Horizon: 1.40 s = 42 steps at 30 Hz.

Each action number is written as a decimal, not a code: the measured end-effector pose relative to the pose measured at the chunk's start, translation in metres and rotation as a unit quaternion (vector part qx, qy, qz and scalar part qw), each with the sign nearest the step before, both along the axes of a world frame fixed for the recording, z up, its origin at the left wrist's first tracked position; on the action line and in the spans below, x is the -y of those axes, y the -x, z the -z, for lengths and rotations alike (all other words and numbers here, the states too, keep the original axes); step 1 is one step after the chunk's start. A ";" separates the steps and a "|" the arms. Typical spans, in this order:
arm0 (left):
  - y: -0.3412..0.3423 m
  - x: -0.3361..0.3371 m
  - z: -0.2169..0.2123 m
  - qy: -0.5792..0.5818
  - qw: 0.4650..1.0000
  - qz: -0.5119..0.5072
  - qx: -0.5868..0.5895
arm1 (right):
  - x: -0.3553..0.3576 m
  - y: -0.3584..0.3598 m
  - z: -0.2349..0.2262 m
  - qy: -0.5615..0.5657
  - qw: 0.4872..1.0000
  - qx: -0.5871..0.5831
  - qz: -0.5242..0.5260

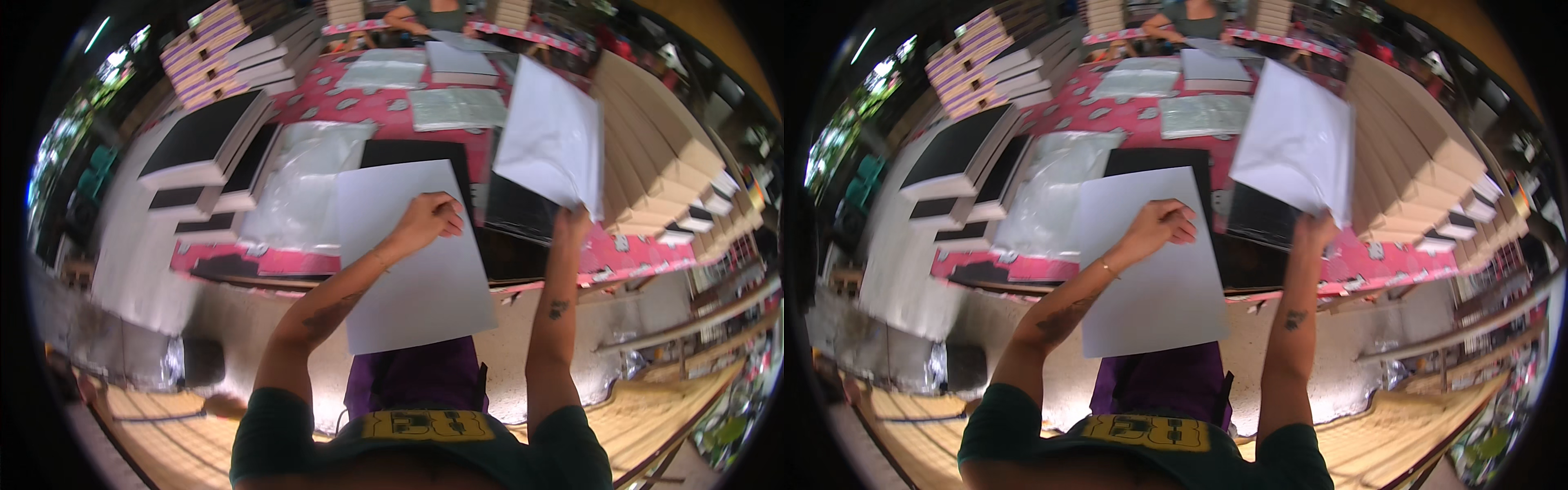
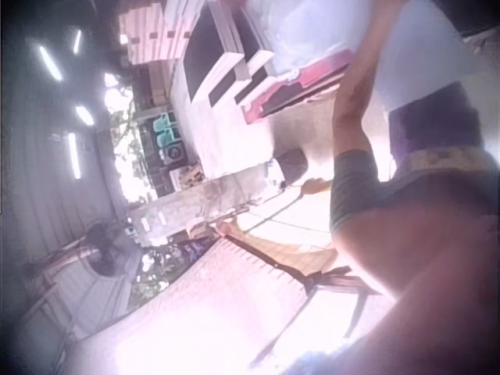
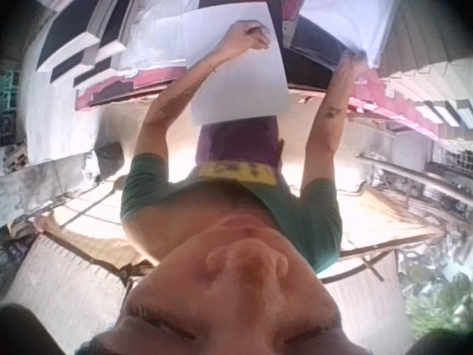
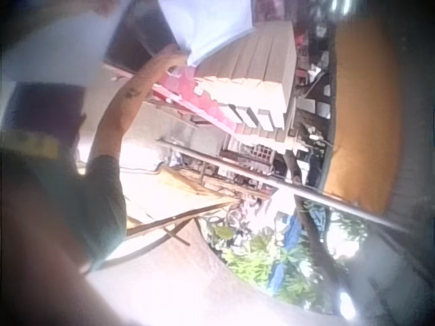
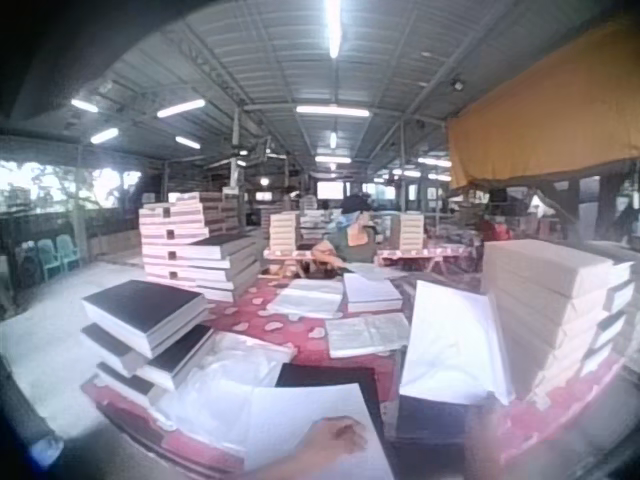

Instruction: The person picks up a stack of black boards, carries them to a table, and then proceeds to individually insert each board into a clear plastic bag.

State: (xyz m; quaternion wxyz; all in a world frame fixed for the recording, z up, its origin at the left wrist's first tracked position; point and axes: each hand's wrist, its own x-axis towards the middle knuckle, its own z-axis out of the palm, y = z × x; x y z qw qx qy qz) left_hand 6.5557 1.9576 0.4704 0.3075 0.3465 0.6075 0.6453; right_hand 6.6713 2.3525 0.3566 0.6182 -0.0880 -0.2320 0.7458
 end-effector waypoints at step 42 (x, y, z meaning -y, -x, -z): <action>-0.066 0.169 -0.011 0.028 0.837 -0.403 -0.369 | 0.379 -0.001 -0.078 0.043 0.807 0.052 -0.587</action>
